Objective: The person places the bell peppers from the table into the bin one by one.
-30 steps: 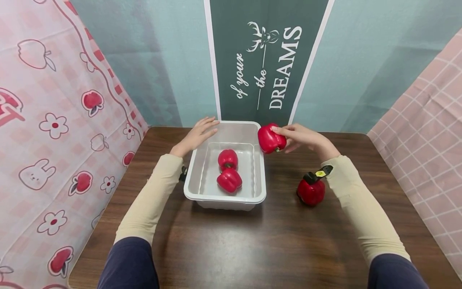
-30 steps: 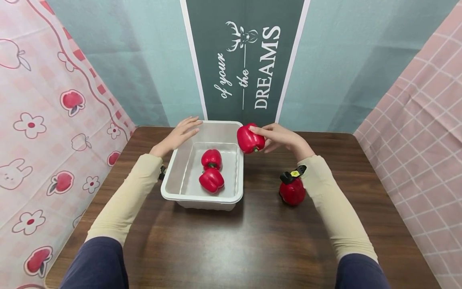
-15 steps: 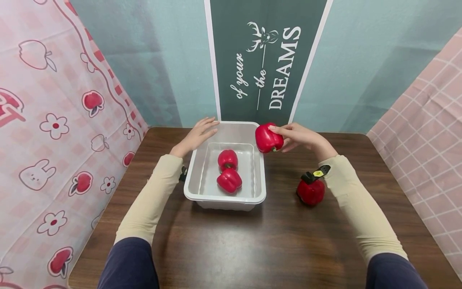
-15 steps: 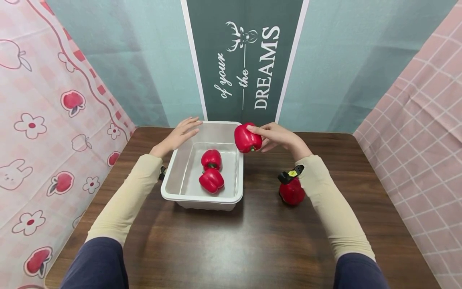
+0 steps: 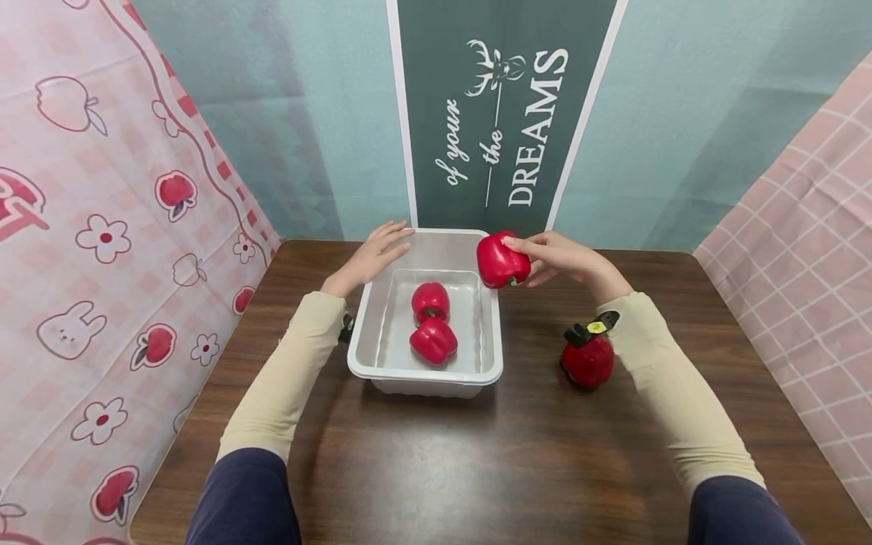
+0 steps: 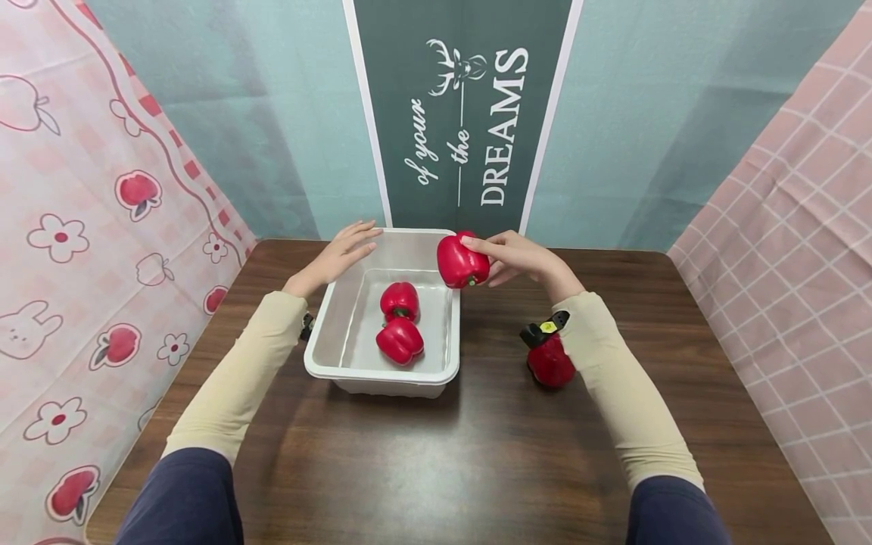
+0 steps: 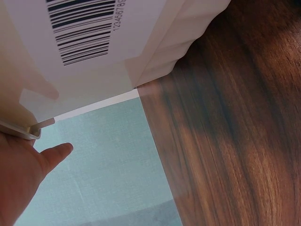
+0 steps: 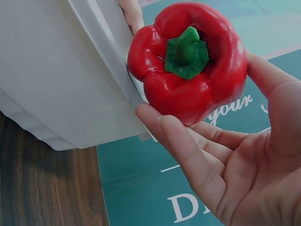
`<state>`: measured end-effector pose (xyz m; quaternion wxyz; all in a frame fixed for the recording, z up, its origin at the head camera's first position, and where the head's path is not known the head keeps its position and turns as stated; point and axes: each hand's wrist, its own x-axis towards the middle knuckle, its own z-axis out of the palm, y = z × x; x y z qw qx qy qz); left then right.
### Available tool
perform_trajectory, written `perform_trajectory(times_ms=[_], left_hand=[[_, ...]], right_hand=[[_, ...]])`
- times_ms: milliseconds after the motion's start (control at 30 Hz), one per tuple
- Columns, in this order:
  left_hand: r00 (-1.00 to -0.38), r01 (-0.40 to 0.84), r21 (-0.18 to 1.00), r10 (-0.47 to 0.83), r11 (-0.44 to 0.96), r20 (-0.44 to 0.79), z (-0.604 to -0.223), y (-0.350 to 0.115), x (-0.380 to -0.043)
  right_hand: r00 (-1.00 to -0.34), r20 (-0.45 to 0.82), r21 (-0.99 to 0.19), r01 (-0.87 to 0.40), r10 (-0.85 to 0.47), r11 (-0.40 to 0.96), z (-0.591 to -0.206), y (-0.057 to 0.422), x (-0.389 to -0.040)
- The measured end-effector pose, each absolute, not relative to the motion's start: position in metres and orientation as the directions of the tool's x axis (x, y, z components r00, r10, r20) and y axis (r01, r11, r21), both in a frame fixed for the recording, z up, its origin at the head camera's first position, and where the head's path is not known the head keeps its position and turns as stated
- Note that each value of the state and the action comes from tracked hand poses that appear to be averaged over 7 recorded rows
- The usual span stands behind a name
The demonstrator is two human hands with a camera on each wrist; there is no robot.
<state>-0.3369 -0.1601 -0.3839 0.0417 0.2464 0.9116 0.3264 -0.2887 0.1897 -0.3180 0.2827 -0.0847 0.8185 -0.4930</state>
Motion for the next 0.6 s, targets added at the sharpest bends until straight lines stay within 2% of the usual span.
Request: perform_trajectory(times_ms=[600], left_hand=[[-0.870,0.424,0.630,0.486,0.650,0.084,-0.3860,-0.1611,-0.3381]], right_hand=[[-0.823,-0.360,-0.866,0.119,-0.439,0.486,-0.3169,0.1796,-0.2879]])
